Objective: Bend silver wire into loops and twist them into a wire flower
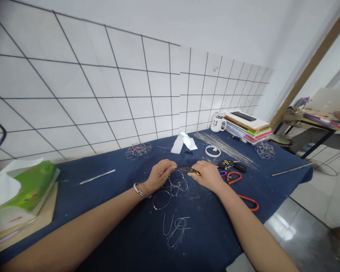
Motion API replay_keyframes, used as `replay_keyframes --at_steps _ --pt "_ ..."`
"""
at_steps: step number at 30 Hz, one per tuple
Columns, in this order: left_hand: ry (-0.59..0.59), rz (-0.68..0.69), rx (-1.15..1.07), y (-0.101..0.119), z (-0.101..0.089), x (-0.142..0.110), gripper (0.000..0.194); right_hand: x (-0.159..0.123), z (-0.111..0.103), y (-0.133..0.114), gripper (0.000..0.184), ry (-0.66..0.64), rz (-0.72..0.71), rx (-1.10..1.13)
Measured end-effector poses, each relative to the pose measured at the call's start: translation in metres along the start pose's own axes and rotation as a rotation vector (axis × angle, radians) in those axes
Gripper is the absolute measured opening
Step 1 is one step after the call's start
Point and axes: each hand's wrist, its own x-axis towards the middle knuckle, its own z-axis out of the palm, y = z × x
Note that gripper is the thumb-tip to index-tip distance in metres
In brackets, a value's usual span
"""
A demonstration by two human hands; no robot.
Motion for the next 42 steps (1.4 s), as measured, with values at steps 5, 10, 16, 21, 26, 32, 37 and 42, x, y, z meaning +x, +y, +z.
replay_keyframes --at_steps 5,10,16,21,26,32,37,42 --pt "0.003 0.039 0.009 -0.0066 0.0011 -0.0024 0.024 0.0013 -0.0014 0.0022 0.026 -0.065 0.045 0.156" --pt "-0.033 0.094 0.039 -0.0073 0.0005 -0.0039 0.022 0.0015 -0.0035 -0.0020 0.026 -0.115 0.013 0.278" --pt "-0.035 0.139 0.042 -0.0073 -0.0003 -0.0049 0.023 0.0016 -0.0035 -0.0056 0.028 -0.179 -0.006 0.338" --pt "-0.059 0.194 0.051 -0.0080 0.0002 -0.0049 0.021 0.0010 -0.0011 -0.0050 0.026 -0.195 -0.014 0.346" --pt "-0.068 0.203 0.075 -0.0087 0.0006 -0.0054 0.020 0.0008 -0.0014 -0.0059 0.027 -0.197 -0.017 0.338" --pt "-0.064 0.251 0.123 -0.0065 0.0007 -0.0054 0.016 0.0009 -0.0044 -0.0077 0.025 -0.203 -0.042 0.338" --pt "-0.073 0.297 0.155 -0.0048 0.0005 -0.0052 0.018 0.0001 -0.0039 -0.0063 0.025 -0.222 -0.024 0.339" --pt "-0.061 0.328 0.182 -0.0062 0.0011 -0.0054 0.019 -0.0003 -0.0032 -0.0039 0.032 -0.250 -0.018 0.352"
